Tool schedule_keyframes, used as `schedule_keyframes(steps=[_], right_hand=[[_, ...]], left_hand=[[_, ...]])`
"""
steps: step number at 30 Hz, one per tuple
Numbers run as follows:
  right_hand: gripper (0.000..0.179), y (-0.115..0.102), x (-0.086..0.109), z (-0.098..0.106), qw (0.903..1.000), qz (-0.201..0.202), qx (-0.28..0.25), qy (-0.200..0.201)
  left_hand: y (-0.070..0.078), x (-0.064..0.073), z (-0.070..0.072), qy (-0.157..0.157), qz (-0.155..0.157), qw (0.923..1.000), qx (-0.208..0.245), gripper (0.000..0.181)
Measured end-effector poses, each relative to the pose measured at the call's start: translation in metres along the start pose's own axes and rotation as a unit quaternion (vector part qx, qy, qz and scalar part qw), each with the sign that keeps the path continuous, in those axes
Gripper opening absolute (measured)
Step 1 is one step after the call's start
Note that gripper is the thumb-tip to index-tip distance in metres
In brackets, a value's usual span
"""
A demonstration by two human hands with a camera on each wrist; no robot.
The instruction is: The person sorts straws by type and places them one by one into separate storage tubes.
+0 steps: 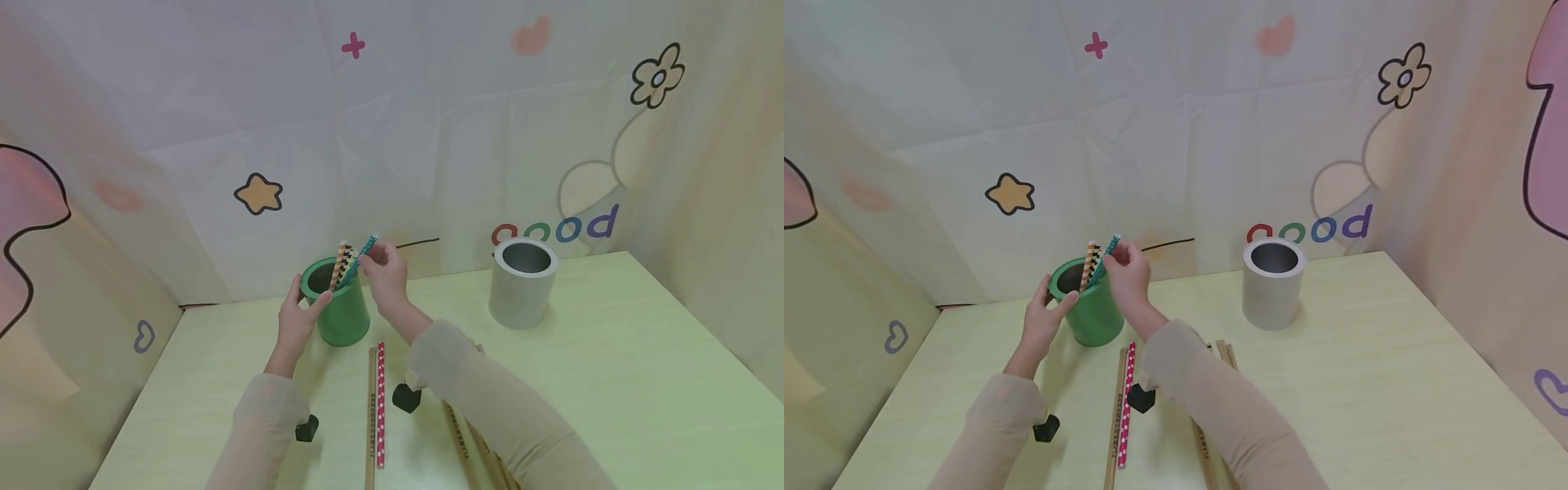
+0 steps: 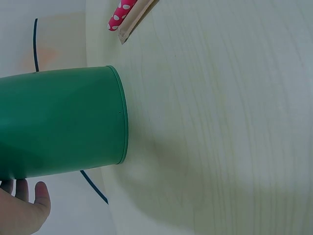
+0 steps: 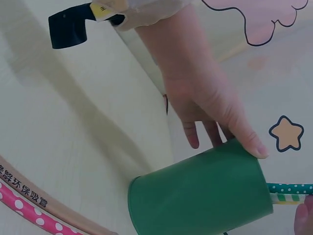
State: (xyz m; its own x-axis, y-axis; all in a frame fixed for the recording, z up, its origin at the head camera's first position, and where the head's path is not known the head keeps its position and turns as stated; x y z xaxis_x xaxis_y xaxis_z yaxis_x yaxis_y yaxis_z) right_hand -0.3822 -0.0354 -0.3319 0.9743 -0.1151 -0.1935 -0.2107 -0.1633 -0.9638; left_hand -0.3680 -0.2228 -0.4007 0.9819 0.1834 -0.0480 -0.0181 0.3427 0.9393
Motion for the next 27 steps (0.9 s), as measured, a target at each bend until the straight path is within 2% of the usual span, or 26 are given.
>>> schedule_keyframes(steps=[14,22,27], right_hand=[[0.02,0.032,0.006,-0.011,0.9955,-0.063,0.061,-0.035],[0.028,0.042,0.006,-0.006,0.9915,-0.096,0.071,-0.051],[0.025,0.042,0.005,-0.002,0.9917,-0.095,0.074,-0.046]], left_hand=[[-0.001,0.0,0.0,0.0,0.0,1.0,0.006,0.083],[0.0,0.0,0.0,0.001,0.002,1.0,0.003,0.083],[-0.001,-0.001,0.0,0.004,0.003,1.0,0.003,0.083]])
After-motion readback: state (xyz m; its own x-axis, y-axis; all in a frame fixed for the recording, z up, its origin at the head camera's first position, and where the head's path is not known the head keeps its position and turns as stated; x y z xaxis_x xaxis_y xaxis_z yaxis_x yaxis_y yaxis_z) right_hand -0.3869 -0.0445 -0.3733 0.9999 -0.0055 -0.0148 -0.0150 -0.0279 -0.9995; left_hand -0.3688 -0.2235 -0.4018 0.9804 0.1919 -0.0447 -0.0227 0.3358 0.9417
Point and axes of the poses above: each hand's wrist, its own x-axis away from the middle knuckle, its own z-axis out of the back of the hand, y = z × x, the point moved 8 cm from there along -x, towards the middle knuckle
